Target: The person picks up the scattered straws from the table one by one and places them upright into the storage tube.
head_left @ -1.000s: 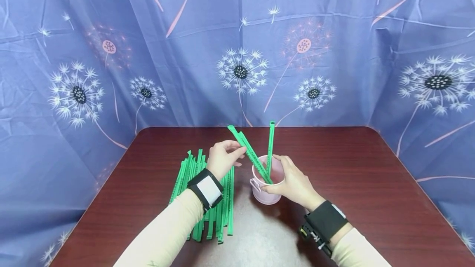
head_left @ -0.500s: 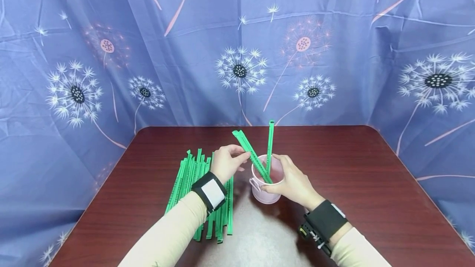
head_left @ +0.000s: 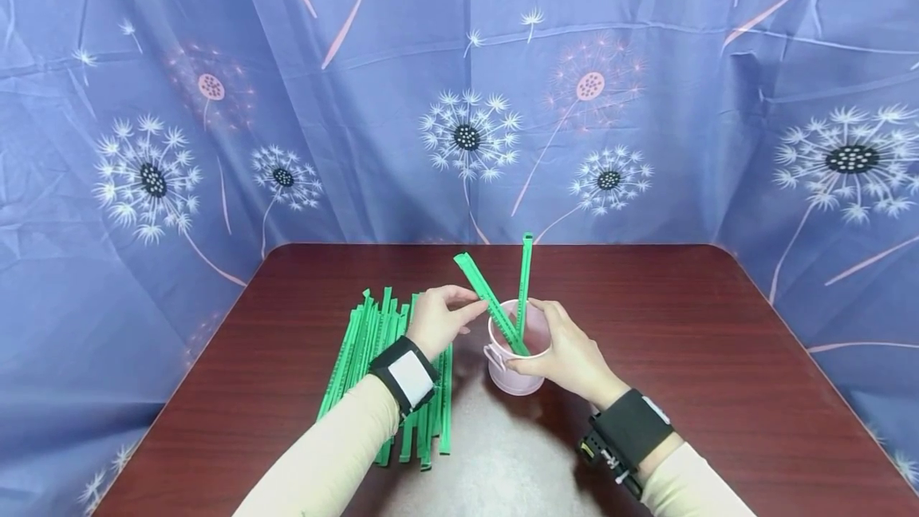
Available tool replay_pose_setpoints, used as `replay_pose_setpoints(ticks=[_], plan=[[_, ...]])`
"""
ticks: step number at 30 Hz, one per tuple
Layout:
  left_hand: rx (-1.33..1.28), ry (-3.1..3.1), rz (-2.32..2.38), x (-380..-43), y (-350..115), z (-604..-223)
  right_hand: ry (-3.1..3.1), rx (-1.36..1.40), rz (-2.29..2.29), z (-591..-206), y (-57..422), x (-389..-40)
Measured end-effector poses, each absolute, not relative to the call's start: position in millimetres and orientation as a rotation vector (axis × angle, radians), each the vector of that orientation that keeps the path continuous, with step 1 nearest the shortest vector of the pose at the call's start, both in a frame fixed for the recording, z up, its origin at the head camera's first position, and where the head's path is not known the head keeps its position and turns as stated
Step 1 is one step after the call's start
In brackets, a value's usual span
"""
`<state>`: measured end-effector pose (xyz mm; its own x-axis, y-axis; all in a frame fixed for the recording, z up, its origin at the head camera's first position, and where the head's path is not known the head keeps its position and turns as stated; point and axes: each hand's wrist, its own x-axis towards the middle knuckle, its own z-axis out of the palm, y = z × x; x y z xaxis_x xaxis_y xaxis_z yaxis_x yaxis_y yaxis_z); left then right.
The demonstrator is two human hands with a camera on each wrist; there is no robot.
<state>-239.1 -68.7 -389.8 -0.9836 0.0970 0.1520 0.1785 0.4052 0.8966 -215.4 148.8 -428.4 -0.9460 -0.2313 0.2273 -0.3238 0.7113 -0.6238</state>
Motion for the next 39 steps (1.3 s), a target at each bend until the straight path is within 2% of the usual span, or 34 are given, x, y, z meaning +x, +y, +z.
replay_pose_setpoints(ticks=[7, 15, 22, 28, 39], plan=[[-0.108, -2.649, -1.455, -248.3, -104.9, -400.5, -2.788, 0.453, 1.041, -426.7, 149.8, -215.1], [0.128, -2.903, -0.962, -263.1, -170.9, -402.3, -2.794, 0.446, 1.049, -421.6, 151.8, -215.8], [0.225, -3.121, -0.641, -267.9, -224.0, -404.0, -2.789, 0.442, 1.048, -422.4, 150.9, -216.5], [0.239, -3.235, -0.586, -261.7, -235.0, -418.8, -2.792, 0.436, 1.05, -423.4, 150.3, -216.8], [0.354, -3.262, -0.882, -260.6, -233.7, -432.7, -2.813, 0.44, 1.064, -425.4, 148.7, -216.2]])
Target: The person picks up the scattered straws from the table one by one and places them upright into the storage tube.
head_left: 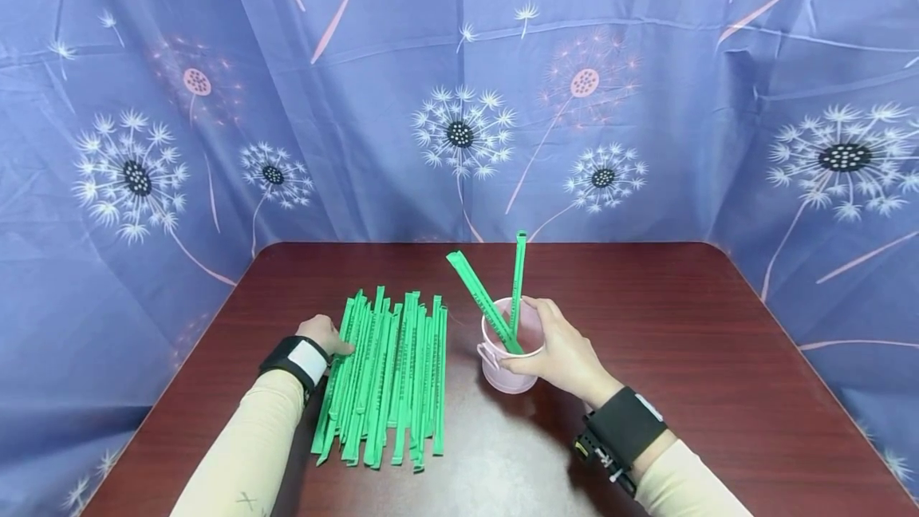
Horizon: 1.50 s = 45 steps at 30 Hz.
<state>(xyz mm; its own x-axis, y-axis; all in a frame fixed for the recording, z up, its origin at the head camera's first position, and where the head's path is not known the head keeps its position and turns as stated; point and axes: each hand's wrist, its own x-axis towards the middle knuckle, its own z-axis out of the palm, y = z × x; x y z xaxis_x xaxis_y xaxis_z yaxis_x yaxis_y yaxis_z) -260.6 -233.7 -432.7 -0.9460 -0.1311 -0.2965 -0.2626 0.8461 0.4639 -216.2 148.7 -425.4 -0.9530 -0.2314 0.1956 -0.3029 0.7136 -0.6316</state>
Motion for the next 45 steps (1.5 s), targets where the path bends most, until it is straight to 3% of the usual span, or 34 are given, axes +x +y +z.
replay_pose_setpoints(ticks=[8, 13, 23, 31, 45], plan=[[-0.293, 2.872, 0.81, -265.4, -237.6, -429.5, -2.806, 0.452, 1.059, -426.2, 149.6, -216.4], [-0.233, 2.935, 1.007, -271.1, -233.3, -406.3, -2.802, 0.455, 1.047, -427.2, 149.8, -217.0], [-0.198, 2.647, 1.9, -271.8, -188.6, -349.0, -2.798, 0.441, 1.047, -428.5, 149.5, -216.1], [-0.041, 2.29, 2.398, -266.0, -151.5, -330.9, -2.814, 0.446, 1.029, -427.9, 149.5, -216.4], [0.159, 2.414, 2.229, -250.1, -106.6, -337.3, -2.818, 0.432, 1.033, -428.9, 149.6, -216.9]])
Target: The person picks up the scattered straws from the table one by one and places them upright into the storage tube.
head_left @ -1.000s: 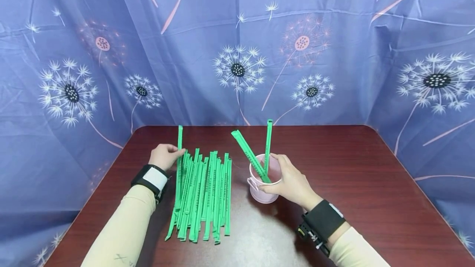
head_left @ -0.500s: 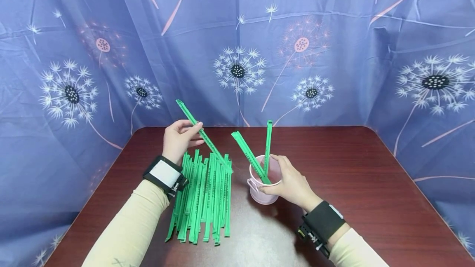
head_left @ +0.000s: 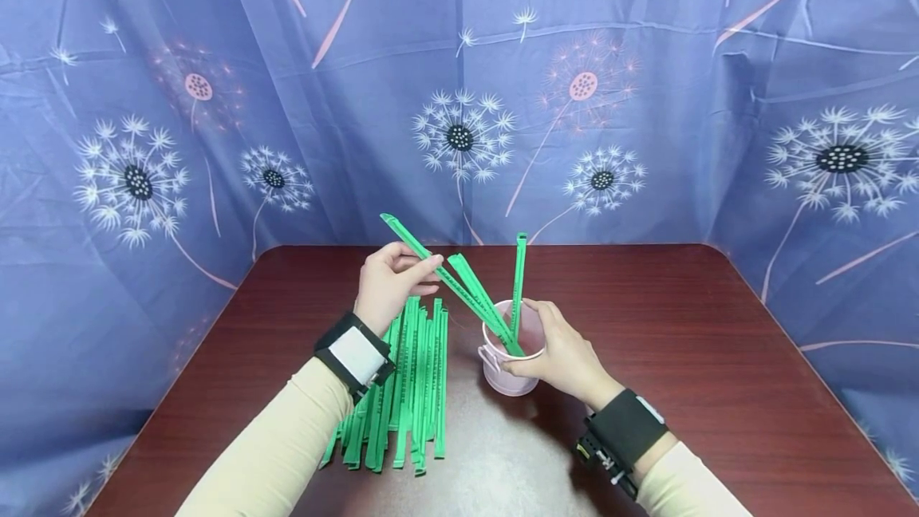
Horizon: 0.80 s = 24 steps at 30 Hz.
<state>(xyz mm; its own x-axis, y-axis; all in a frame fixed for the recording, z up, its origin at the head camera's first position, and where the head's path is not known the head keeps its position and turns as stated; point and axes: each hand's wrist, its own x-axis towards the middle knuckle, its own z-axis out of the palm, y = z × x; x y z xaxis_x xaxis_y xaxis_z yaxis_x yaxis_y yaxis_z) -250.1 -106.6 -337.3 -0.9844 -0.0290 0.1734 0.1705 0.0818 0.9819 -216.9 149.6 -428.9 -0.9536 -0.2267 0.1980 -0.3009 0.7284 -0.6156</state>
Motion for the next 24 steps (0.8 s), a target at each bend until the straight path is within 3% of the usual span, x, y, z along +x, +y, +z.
replay_pose_setpoints(ticks=[24], plan=[[-0.188, -2.463, -1.748, -244.4, -76.9, -373.3, -2.82, 0.426, 1.021, -427.5, 148.7, -216.0]])
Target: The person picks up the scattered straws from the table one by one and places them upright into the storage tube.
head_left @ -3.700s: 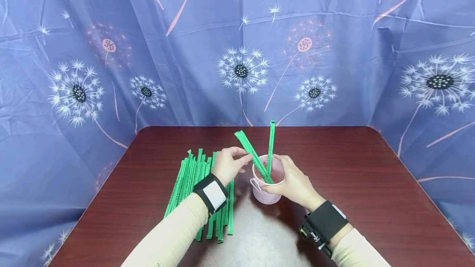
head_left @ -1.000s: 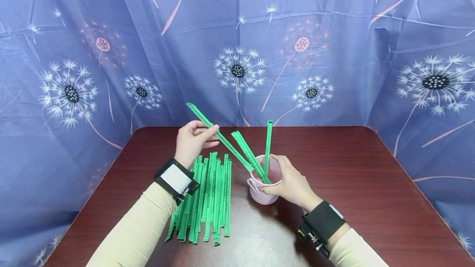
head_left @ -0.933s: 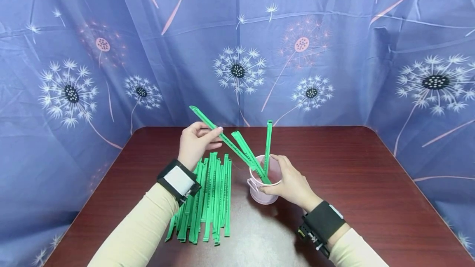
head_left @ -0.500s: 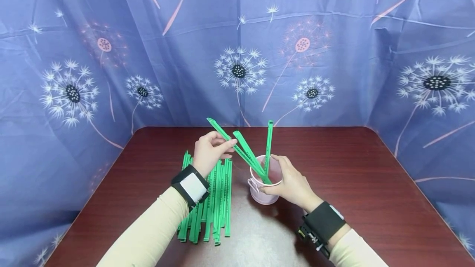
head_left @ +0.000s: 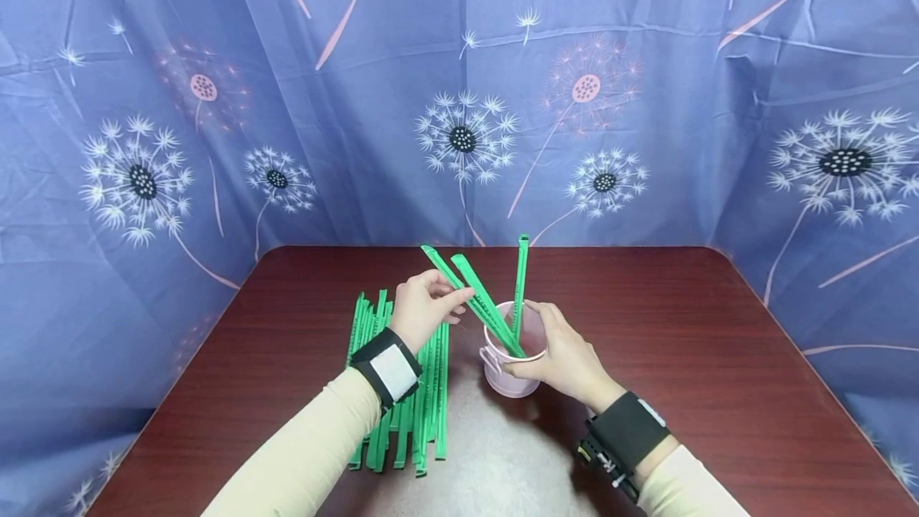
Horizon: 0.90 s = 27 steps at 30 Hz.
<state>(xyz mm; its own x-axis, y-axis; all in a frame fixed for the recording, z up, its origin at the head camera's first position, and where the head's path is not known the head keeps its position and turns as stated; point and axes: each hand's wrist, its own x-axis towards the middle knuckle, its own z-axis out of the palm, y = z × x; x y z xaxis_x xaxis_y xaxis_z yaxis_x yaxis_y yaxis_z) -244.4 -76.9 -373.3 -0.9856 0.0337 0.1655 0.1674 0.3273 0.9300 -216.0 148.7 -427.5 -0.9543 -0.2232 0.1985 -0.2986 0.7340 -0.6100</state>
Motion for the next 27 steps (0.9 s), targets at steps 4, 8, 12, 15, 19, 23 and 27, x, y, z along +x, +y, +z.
replay_pose_setpoints(ticks=[4, 8, 12, 15, 19, 23, 27], plan=[[-0.184, -2.511, -1.718, -241.5, -71.5, -378.9, -2.827, 0.421, 1.027, -427.7, 148.8, -215.8], [-0.191, -2.563, -1.686, -237.4, -67.8, -384.4, -2.843, 0.421, 1.031, -427.9, 148.6, -216.2], [-0.234, -2.611, -1.617, -235.5, -63.4, -388.4, -2.849, 0.411, 1.035, -427.1, 149.2, -216.0], [-0.246, -2.631, -1.588, -234.5, -61.2, -390.8, -2.848, 0.414, 1.036, -427.0, 148.9, -215.7], [-0.253, -2.637, -1.552, -234.0, -58.7, -393.3, -2.839, 0.428, 1.03, -427.5, 148.8, -215.6], [-0.274, -2.645, -1.527, -234.0, -58.0, -395.4, -2.828, 0.437, 1.03, -428.1, 149.4, -215.3], [-0.293, -2.654, -1.561, -233.7, -62.3, -397.6, -2.823, 0.433, 1.039, -428.6, 149.7, -214.8]])
